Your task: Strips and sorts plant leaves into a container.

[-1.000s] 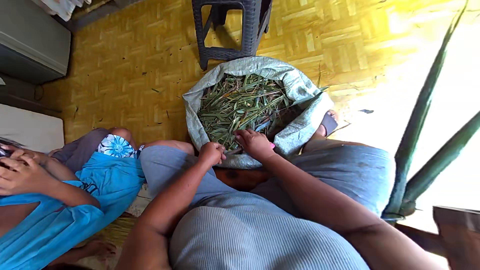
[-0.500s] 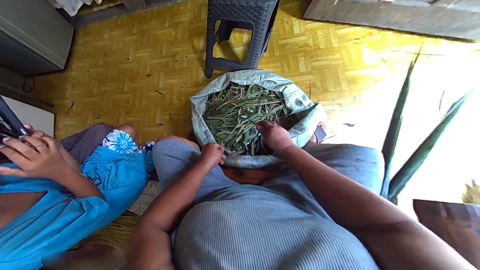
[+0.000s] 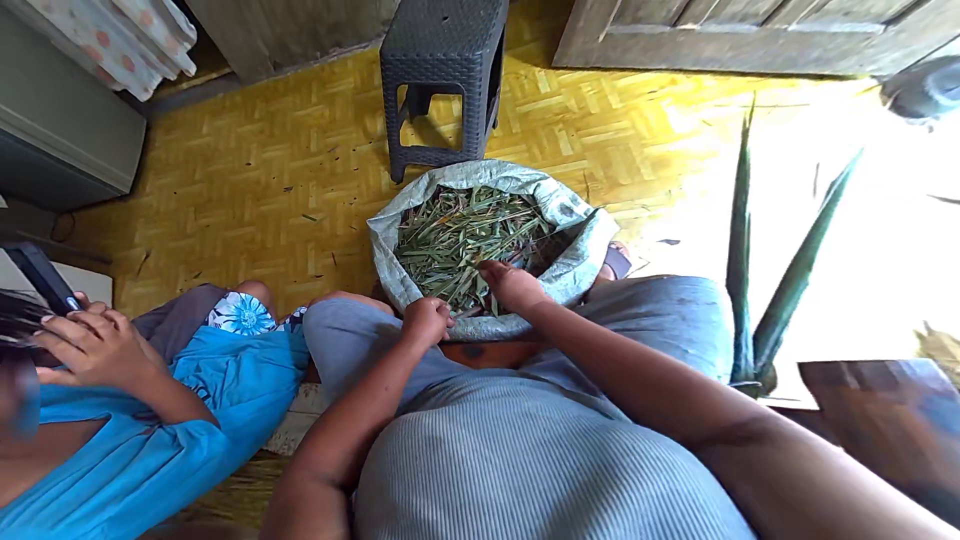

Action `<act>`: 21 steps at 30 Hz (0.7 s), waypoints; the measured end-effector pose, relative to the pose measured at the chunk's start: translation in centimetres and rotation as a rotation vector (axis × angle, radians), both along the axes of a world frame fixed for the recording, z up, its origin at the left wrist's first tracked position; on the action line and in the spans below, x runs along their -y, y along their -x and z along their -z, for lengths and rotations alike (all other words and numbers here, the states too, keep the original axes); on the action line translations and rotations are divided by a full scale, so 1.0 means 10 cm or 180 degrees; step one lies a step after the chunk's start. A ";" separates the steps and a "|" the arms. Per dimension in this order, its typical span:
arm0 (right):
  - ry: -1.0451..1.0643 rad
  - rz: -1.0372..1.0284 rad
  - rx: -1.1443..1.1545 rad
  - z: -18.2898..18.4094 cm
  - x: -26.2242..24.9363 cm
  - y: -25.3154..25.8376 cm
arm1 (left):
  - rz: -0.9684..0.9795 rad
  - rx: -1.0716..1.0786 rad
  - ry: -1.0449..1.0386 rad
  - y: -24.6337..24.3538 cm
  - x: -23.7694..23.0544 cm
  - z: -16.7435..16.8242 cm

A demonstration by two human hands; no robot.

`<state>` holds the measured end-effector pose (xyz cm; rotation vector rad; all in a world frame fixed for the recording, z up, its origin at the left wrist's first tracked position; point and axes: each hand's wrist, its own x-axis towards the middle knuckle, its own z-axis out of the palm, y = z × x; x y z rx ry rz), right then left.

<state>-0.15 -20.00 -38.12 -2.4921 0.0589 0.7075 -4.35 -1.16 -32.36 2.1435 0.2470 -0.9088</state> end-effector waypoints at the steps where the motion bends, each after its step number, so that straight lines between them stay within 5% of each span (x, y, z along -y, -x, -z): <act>1: 0.0078 0.0157 -0.0010 0.03 0.05 -0.05 | -0.0013 -0.0022 0.0033 0.01 -0.03 0.00; 4: 0.0005 0.0661 0.0035 0.06 0.17 -0.16 | -0.0200 -0.0098 0.0188 0.04 -0.11 0.03; 11: -0.2012 0.0948 -0.0648 -0.21 -0.24 0.21 | -0.0910 -0.0233 0.0798 -0.01 -0.10 0.06; 21: -0.2448 0.1230 -0.1050 -0.21 -0.32 0.28 | -0.0822 -0.0192 0.0818 -0.02 -0.02 0.09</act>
